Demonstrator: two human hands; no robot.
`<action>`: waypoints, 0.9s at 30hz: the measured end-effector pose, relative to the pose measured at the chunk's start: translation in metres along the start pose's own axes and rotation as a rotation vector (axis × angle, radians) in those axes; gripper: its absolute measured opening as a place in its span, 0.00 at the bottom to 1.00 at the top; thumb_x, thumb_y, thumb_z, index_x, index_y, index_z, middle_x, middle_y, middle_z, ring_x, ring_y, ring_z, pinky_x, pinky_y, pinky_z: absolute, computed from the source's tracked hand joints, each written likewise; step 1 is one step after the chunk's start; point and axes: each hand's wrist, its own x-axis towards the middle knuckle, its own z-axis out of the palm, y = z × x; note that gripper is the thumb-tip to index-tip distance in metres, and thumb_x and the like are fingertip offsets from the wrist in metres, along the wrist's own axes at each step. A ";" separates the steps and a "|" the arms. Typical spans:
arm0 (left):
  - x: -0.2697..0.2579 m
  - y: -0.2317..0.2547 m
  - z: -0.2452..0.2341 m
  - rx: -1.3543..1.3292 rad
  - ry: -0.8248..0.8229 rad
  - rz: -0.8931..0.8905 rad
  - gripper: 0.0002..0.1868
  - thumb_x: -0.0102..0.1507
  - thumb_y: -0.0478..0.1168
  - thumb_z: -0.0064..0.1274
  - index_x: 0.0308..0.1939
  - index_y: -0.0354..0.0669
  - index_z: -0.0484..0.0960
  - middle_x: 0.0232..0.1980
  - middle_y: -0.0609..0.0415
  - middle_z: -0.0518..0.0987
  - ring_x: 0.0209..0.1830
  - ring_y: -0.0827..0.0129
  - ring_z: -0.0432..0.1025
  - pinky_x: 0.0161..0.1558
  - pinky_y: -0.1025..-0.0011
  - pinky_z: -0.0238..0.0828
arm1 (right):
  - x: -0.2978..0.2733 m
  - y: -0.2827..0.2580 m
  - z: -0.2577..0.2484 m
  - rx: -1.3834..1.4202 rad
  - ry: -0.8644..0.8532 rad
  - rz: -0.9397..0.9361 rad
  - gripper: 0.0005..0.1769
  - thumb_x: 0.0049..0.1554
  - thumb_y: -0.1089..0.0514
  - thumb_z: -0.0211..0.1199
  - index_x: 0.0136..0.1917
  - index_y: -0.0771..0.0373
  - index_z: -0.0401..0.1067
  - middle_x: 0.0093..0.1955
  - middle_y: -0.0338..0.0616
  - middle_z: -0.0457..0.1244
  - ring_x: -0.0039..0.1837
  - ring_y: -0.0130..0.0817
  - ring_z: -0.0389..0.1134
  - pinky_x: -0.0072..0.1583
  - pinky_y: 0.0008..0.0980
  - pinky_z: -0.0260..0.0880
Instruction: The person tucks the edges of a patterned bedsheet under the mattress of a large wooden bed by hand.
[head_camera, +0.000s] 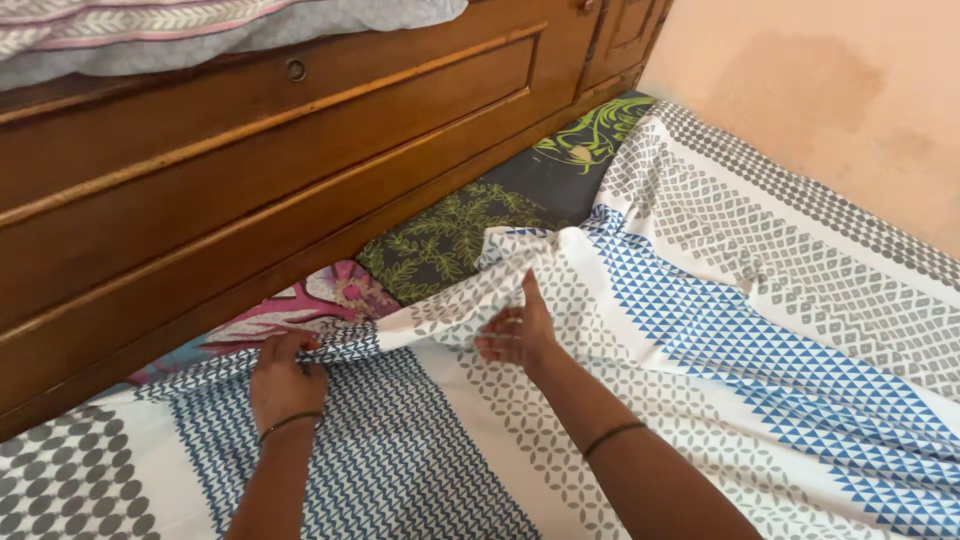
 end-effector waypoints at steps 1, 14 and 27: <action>0.003 0.001 -0.002 -0.017 0.007 0.007 0.15 0.52 0.29 0.56 0.42 0.46 0.82 0.50 0.48 0.80 0.48 0.48 0.76 0.51 0.55 0.73 | -0.007 -0.006 0.008 -0.071 -0.021 -0.047 0.64 0.51 0.13 0.47 0.70 0.75 0.62 0.58 0.66 0.65 0.55 0.63 0.72 0.53 0.60 0.75; 0.055 -0.041 0.006 0.176 0.014 0.181 0.14 0.56 0.38 0.57 0.47 0.49 0.81 0.52 0.48 0.81 0.55 0.49 0.75 0.53 0.54 0.73 | 0.012 0.000 0.074 -0.182 -0.141 0.121 0.38 0.62 0.38 0.48 0.77 0.62 0.55 0.67 0.75 0.59 0.56 0.73 0.67 0.56 0.68 0.72; 0.069 -0.090 0.056 0.362 -0.073 0.008 0.06 0.70 0.42 0.55 0.48 0.46 0.79 0.48 0.48 0.81 0.52 0.52 0.73 0.48 0.58 0.73 | 0.162 -0.036 0.146 -0.217 -0.113 -0.231 0.31 0.68 0.42 0.40 0.78 0.55 0.52 0.51 0.47 0.74 0.46 0.32 0.74 0.40 0.29 0.66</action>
